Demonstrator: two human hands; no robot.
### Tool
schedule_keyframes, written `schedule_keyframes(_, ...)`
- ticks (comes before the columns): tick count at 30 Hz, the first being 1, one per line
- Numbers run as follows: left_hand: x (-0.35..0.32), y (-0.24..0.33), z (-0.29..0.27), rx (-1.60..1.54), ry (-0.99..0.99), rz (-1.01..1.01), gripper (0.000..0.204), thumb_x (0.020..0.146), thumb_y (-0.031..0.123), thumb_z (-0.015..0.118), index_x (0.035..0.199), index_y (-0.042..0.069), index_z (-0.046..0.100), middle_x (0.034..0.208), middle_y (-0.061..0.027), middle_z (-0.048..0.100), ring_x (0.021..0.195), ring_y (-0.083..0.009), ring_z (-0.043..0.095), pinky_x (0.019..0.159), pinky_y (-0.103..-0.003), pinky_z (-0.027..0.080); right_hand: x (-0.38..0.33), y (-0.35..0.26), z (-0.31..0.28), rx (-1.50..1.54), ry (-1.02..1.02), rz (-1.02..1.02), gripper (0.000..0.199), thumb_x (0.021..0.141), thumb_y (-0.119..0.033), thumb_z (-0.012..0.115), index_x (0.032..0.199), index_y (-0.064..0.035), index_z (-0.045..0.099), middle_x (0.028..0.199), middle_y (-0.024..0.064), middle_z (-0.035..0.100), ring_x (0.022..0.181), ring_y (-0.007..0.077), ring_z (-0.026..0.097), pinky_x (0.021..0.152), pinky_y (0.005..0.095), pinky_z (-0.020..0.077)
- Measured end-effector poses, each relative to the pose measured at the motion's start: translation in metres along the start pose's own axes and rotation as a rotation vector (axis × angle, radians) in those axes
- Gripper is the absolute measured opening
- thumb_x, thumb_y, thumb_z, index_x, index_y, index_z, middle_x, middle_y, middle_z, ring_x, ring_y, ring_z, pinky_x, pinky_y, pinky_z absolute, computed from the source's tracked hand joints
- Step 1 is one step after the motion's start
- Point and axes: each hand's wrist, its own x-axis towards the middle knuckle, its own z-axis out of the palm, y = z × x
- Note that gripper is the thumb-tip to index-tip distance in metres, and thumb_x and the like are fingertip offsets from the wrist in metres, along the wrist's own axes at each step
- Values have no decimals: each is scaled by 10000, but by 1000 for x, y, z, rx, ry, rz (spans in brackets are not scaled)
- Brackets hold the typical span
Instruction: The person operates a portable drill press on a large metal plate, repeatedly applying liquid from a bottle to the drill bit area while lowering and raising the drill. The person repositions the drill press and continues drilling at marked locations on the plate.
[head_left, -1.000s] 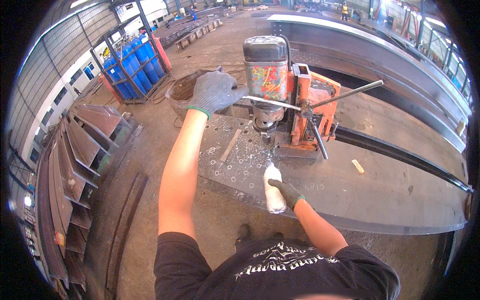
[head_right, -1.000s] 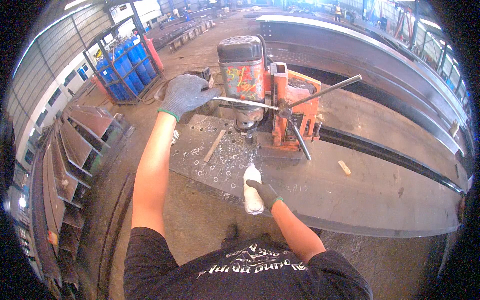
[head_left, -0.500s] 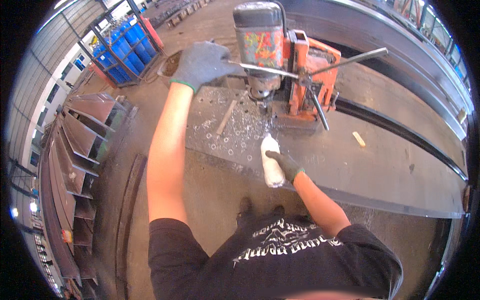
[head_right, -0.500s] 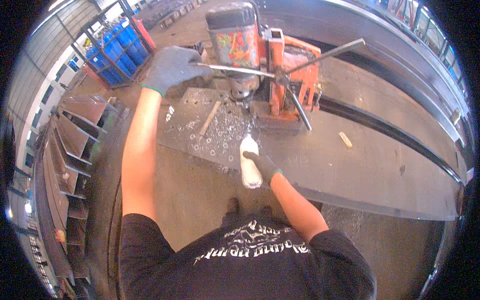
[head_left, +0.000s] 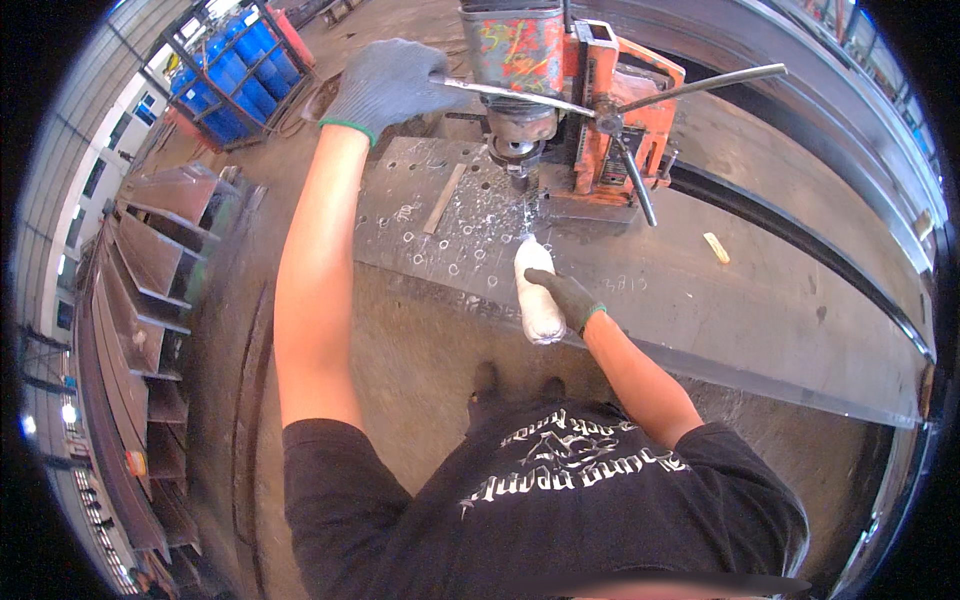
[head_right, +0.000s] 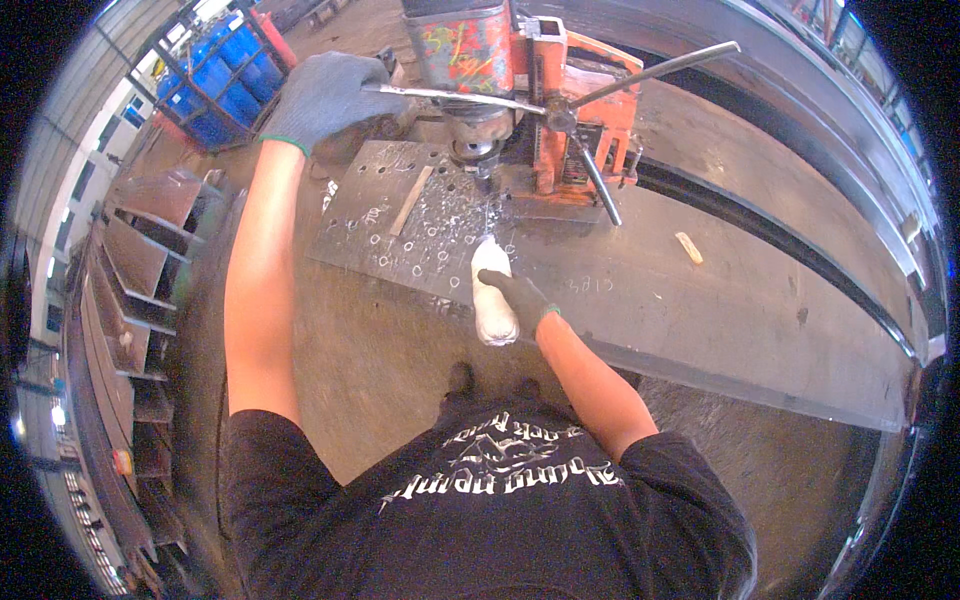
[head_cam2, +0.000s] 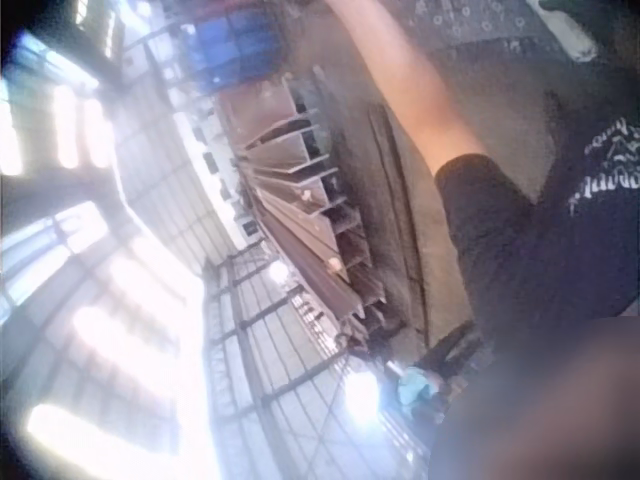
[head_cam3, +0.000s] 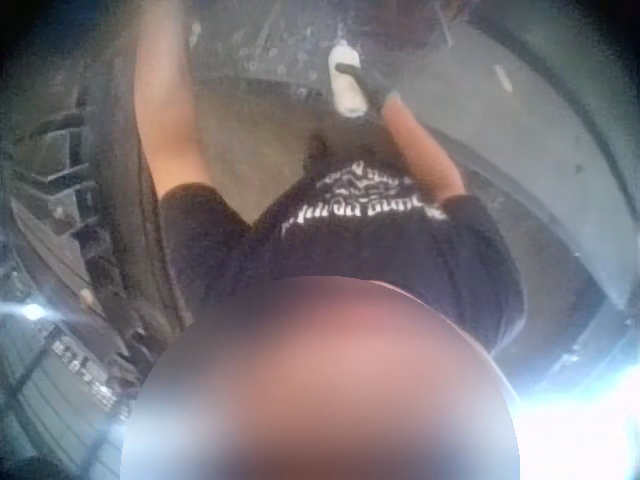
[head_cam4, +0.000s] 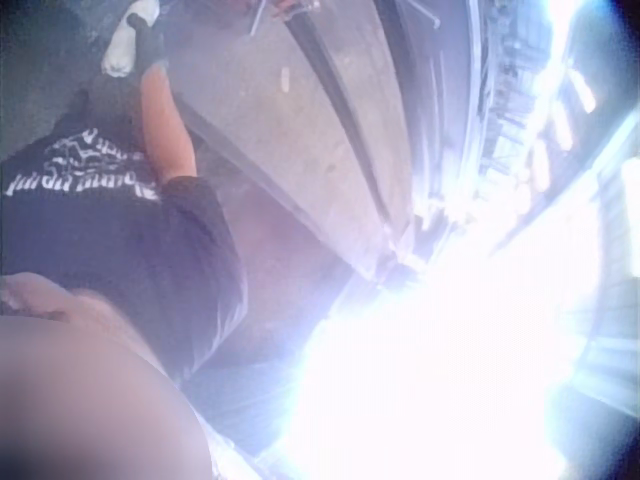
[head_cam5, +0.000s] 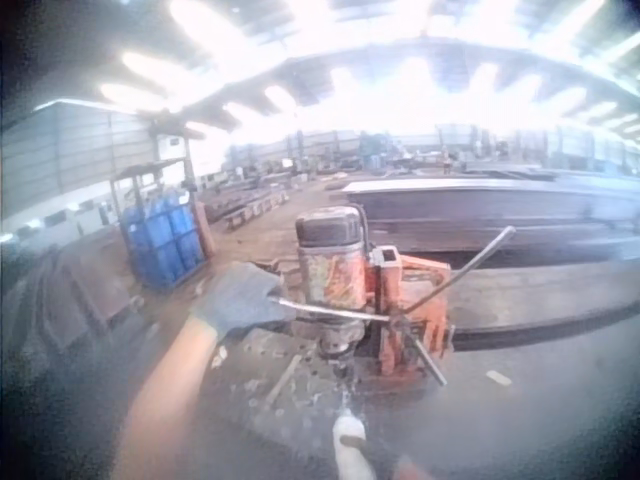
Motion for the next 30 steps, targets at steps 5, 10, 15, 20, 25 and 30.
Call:
schedule_keyframes(5,-7,-14,14,111,21,84,643,876,690,647,885,64,796,833,-209,751,771,-374,747,677,-509,566,1,1,10,82,-70,70,479,927,-374,793,1211,-8,675,958,82,737,738,221,719,675,383,609)
schedule_keyframes(10,24,-16,56,35,269,108,599,764,650,724,935,79,788,796,-200,749,729,-406,743,663,-542,585,28,2,-24,113,-239,11,423,972,-499,712,1126,-106,676,866,43,694,669,204,672,621,351,584)
schedule_keyframes(15,22,-4,45,110,26,86,595,813,633,681,1072,108,788,968,-169,783,898,-387,767,743,-571,592,9,-20,-4,4,-225,109,630,948,-558,715,1300,-44,618,1022,111,696,873,259,700,800,404,598)
schedule_keyframes(20,22,-19,63,159,-48,40,617,885,720,576,1160,218,808,1121,-88,787,1035,-357,751,826,-556,588,7,-16,12,-86,-193,5,705,937,-592,704,1338,-24,591,1028,111,683,901,267,697,803,409,597)
schedule_keyframes(25,29,-18,60,169,-6,105,572,878,670,619,1080,171,813,1077,-114,793,974,-393,758,815,-553,596,8,-19,14,-7,-149,-27,631,944,-533,732,1334,-50,619,996,99,696,863,260,706,780,403,602)
schedule_keyframes(30,7,-16,57,73,240,35,544,827,641,670,964,135,818,924,-167,777,853,-403,758,758,-539,595,11,-15,5,140,-156,-17,440,974,-421,742,1265,-102,662,911,40,699,752,191,690,679,361,596)
